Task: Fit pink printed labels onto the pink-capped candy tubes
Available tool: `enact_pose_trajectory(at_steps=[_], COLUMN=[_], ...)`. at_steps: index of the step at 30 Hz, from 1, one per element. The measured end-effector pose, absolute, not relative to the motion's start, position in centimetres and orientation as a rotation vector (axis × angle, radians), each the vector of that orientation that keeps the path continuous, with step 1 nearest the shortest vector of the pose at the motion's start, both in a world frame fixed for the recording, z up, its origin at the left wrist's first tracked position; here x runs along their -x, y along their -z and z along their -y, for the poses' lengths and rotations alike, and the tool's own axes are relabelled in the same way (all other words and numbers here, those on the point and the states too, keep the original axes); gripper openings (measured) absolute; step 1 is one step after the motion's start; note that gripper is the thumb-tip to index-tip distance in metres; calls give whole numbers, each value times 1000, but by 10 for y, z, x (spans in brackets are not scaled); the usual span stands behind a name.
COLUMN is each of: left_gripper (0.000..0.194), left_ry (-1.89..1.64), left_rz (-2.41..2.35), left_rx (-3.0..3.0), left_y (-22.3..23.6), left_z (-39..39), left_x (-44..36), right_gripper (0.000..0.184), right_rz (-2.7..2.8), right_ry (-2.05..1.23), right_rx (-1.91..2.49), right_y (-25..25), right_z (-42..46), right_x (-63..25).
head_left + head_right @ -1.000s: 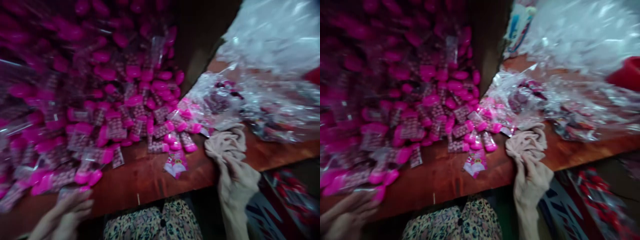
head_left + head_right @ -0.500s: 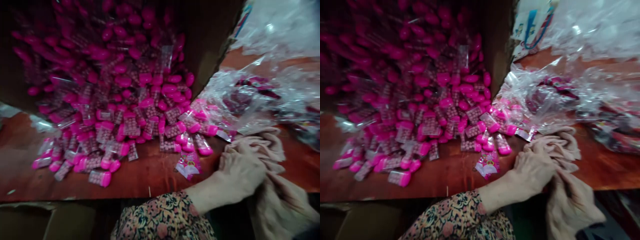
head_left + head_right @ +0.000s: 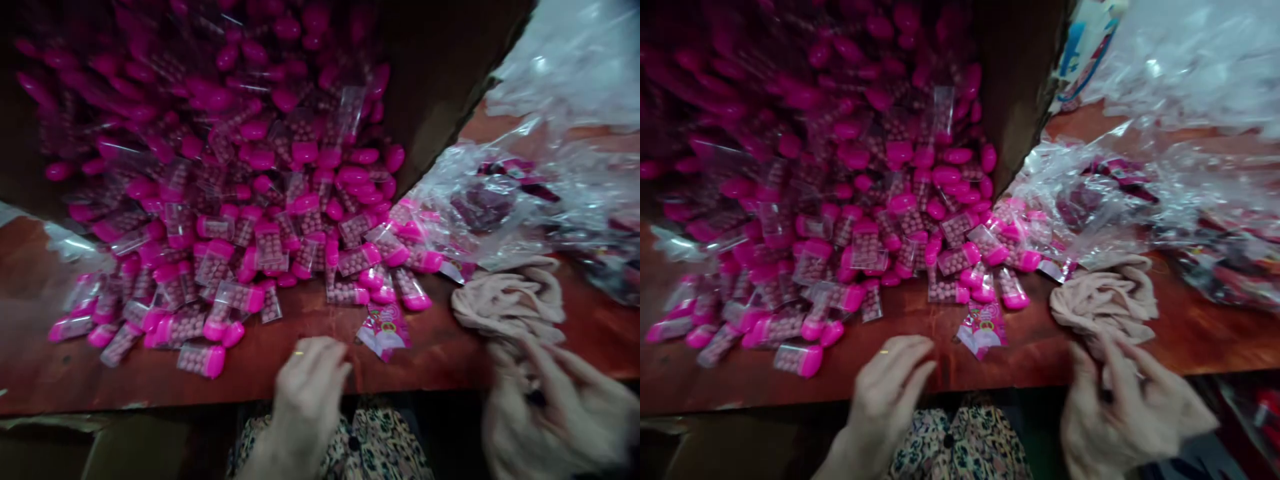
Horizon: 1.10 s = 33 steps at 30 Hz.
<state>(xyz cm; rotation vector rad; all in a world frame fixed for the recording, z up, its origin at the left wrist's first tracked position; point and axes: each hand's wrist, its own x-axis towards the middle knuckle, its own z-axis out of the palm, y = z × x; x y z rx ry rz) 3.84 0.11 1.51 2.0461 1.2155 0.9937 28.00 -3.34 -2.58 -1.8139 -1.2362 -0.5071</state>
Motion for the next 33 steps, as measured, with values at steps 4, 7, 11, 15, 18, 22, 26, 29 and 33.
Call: enact_pose_trajectory(at_steps=[4,7,11,15,18,22,26,29,33], left_gripper=[20,14,13,15,14,25,22,12,10], left_ry=[-1180,-1180,-1075,-911,-815,-791,-778,-842,-955], left_rz=[-1487,-1502,-1376,-1200,-1189,-1122,-1020,-1028,-1084], left_rx=[-1723,-1608,-1635,-1701,-1539,-1222,-956,-647,-406], left_y=[-2,0,1,0,-4,-10,-10,-8,-6], left_z=[7,9,6,1,-5,-19,-31,-31,-28], left_x=[-9,-20,-40,-54,-63,-71,-76,-77,-72], right_gripper=[17,18,15,12,12,16,21,29,39], right_rz=[1583,1658,1651,1632,1606,1616,1702,1612,1211], right_ry=[329,135,106,129,160,209,173,-118,-664], right_rx=[1728,1710,1697,1677,1657,1579,1460,1460,1517], right_y=[21,26,31,33,32,24,13,9,7], right_z=[22,10,5,9,12,19,26,29,28], right_x=[-245,-232,-230,-231,-231,-227,-219,-210,-193])
